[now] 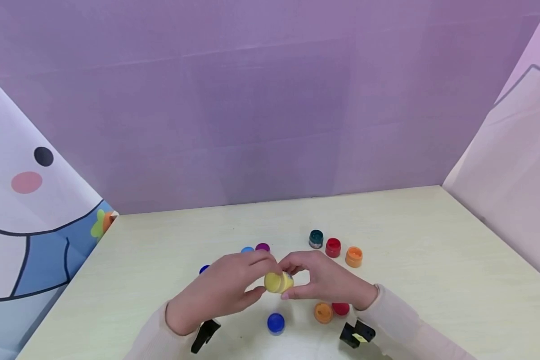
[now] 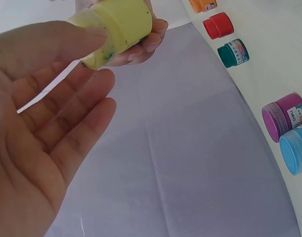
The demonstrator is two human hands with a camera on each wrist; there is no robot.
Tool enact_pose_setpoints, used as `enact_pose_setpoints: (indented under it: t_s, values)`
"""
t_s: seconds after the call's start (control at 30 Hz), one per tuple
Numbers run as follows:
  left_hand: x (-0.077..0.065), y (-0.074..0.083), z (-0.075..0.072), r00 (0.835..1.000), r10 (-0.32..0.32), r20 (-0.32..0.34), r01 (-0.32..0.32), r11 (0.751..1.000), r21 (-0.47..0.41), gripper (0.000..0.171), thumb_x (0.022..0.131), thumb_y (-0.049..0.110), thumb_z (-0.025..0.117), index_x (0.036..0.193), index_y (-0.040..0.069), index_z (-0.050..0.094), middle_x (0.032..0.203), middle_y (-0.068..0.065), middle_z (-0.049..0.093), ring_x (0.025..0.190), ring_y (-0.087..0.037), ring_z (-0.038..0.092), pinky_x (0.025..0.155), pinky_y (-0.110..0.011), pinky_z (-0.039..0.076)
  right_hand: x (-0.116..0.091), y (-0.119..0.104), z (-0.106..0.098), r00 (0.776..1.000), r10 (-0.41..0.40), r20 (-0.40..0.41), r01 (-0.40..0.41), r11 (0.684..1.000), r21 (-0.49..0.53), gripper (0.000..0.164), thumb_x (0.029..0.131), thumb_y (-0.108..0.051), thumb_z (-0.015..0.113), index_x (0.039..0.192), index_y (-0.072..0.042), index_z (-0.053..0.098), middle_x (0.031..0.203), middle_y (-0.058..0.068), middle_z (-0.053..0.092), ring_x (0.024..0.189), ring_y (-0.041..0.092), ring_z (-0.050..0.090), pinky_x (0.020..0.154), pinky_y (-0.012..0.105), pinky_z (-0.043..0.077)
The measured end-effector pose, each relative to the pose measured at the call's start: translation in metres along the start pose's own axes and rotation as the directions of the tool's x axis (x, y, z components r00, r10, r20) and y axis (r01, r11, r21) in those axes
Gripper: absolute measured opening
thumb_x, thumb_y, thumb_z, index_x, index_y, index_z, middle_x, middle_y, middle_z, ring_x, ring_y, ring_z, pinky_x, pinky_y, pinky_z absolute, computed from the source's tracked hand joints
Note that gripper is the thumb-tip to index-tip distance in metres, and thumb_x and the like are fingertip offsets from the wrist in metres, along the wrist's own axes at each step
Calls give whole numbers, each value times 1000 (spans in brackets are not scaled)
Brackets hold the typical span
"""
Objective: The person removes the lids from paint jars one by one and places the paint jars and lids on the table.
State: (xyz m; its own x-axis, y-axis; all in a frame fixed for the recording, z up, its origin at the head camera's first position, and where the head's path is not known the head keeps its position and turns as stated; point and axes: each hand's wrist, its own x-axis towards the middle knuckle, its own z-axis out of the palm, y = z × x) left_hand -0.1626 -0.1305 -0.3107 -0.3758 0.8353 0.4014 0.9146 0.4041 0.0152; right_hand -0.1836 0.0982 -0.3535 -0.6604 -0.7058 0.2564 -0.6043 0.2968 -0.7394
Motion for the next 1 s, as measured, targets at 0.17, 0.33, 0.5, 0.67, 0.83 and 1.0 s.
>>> enact_pose_setpoints:
  t_s: [0.17, 0.33, 0.5, 0.67, 0.83, 1.0]
  values:
    - [-1, 0, 1, 998, -56, -9, 57, 998, 25, 35, 76, 20, 79, 104, 13, 61, 96, 6, 63, 80, -6, 57, 72, -15, 49, 0, 1, -1, 1000, -17, -2, 17, 1000, 12, 36, 81, -26, 75, 113, -13, 62, 107, -6, 66, 95, 5, 61, 84, 29, 53]
    - [-1, 1, 3, 992, -129, -16, 130, 991, 37, 30, 77, 31, 77, 95, 13, 61, 83, 8, 60, 68, -3, 49, 61, -12, 45, 1, 2, -1, 1000, -22, 2, 22, 1000, 15, 34, 81, -27, 74, 111, -14, 63, 105, -7, 67, 95, 5, 61, 85, 31, 53]
    - [0, 2, 5, 983, -179, -32, 181, 981, 73, 31, 77, 39, 75, 86, 14, 58, 73, 10, 54, 60, -2, 40, 52, -11, 36, 0, 1, 0, 1000, -11, 1, 11, 1000, 3, 34, 81, -27, 74, 111, -15, 63, 105, -8, 66, 94, 5, 60, 85, 35, 53]
    - [1, 4, 7, 972, -226, -59, 231, 967, 104, 34, 78, 45, 72, 80, 15, 57, 68, 11, 53, 57, -1, 40, 50, -12, 35, 0, 0, 0, 1000, -11, -18, 11, 1000, -4, 35, 81, -27, 74, 111, -15, 63, 105, -7, 66, 94, 5, 60, 85, 35, 53]
    - [1, 3, 6, 972, -220, -81, 227, 970, 90, 39, 77, 49, 72, 89, 14, 60, 78, 9, 59, 64, -3, 49, 57, -15, 44, 0, 0, 0, 999, -17, -31, 17, 1000, -6, 35, 81, -27, 74, 112, -14, 63, 106, -7, 66, 95, 5, 60, 85, 37, 53]
    - [-1, -1, 2, 992, -113, -52, 114, 993, 16, 52, 73, 35, 80, 114, 12, 58, 109, 4, 59, 97, -10, 57, 82, -22, 51, -1, 0, 0, 999, -25, -47, 24, 1000, -13, 37, 81, -27, 74, 114, -14, 62, 108, -6, 66, 95, 6, 60, 85, 36, 53]
